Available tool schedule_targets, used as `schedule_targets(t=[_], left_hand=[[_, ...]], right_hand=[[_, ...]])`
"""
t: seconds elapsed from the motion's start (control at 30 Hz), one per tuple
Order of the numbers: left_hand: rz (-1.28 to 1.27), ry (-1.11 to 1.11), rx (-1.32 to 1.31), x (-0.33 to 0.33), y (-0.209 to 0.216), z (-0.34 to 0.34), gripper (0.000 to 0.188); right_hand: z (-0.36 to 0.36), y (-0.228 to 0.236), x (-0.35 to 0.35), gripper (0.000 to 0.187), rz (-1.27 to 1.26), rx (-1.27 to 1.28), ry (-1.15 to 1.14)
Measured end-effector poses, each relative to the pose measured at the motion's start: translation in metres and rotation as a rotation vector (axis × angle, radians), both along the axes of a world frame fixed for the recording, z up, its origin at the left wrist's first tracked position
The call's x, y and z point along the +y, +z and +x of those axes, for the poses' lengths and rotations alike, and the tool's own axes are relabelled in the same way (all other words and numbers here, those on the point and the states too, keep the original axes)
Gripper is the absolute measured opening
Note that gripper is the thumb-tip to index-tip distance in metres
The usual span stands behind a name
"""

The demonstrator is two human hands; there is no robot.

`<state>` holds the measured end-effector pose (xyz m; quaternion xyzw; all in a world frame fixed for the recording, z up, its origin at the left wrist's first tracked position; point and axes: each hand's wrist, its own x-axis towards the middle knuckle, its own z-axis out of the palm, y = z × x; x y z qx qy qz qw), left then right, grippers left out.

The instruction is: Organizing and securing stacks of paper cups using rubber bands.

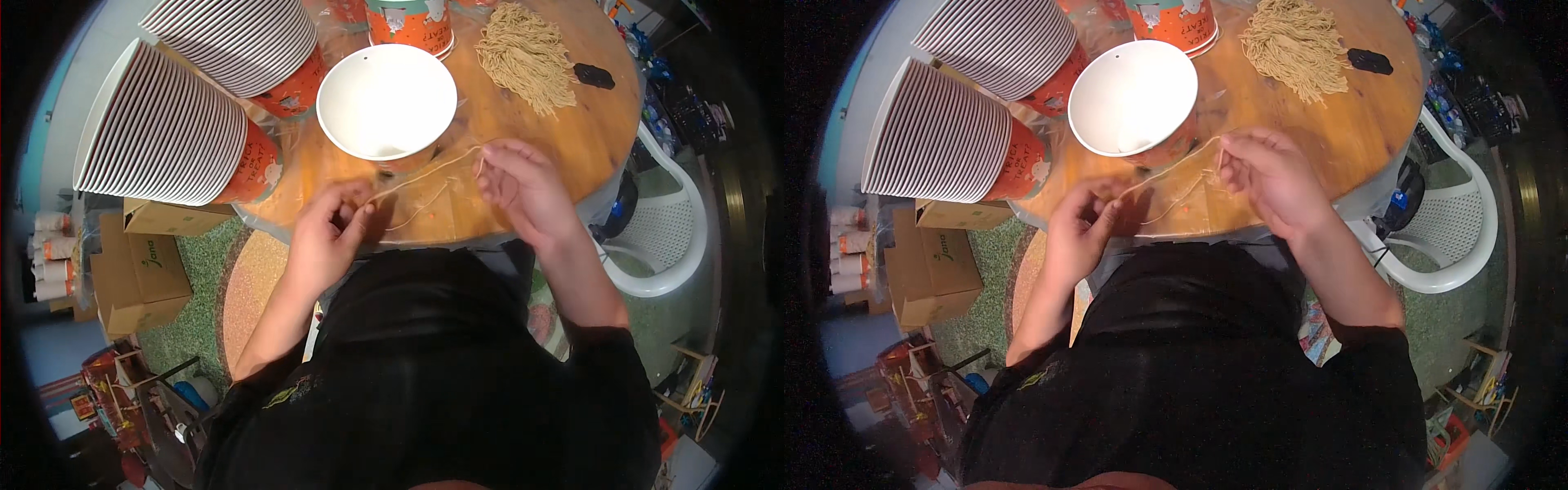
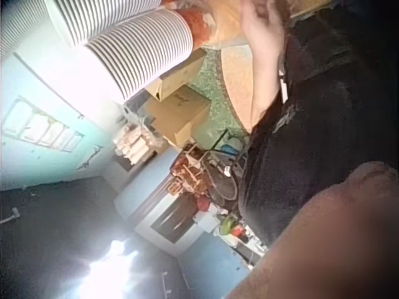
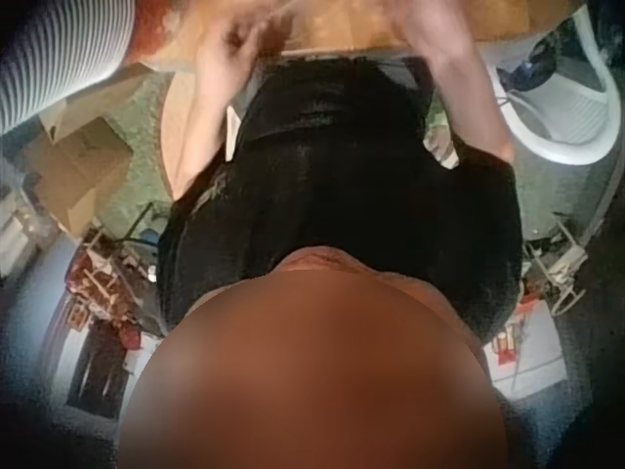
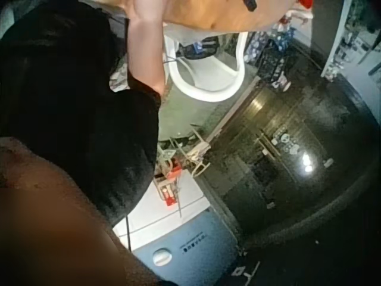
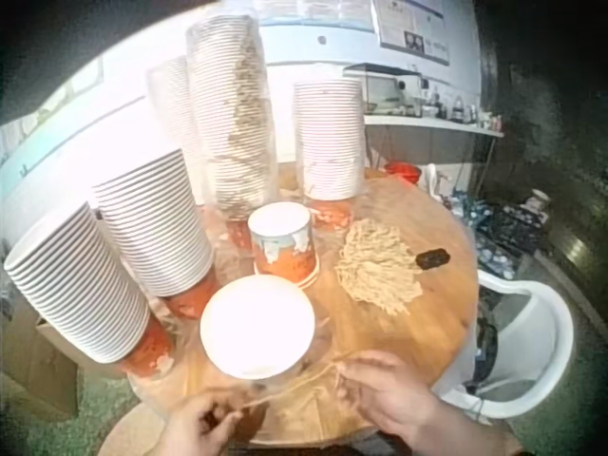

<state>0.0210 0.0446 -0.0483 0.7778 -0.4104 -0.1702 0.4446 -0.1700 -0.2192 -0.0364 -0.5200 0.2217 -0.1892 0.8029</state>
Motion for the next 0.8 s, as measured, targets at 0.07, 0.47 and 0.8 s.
schedule_targets(t=[0.07, 0.47, 0.8], left_hand=[[-0.164, 0.019, -0.128, -0.014, 0.012, -0.01, 0.025], [-0.247, -0.183, 0.485, -0.054, 0.023, -0.055, 0.014], [-0.199, -0.101, 0.472, -0.04, 0.018, -0.045, 0.007]], right_hand=[[-0.003, 0.006, 0.011, 0.016, 0.453, -0.017, 0.115], [0.012, 0.018, 0.067, 0.02, 0.342, -0.216, -0.072], [0.009, -0.001, 0.074, 0.02, 0.092, -0.214, -0.374]])
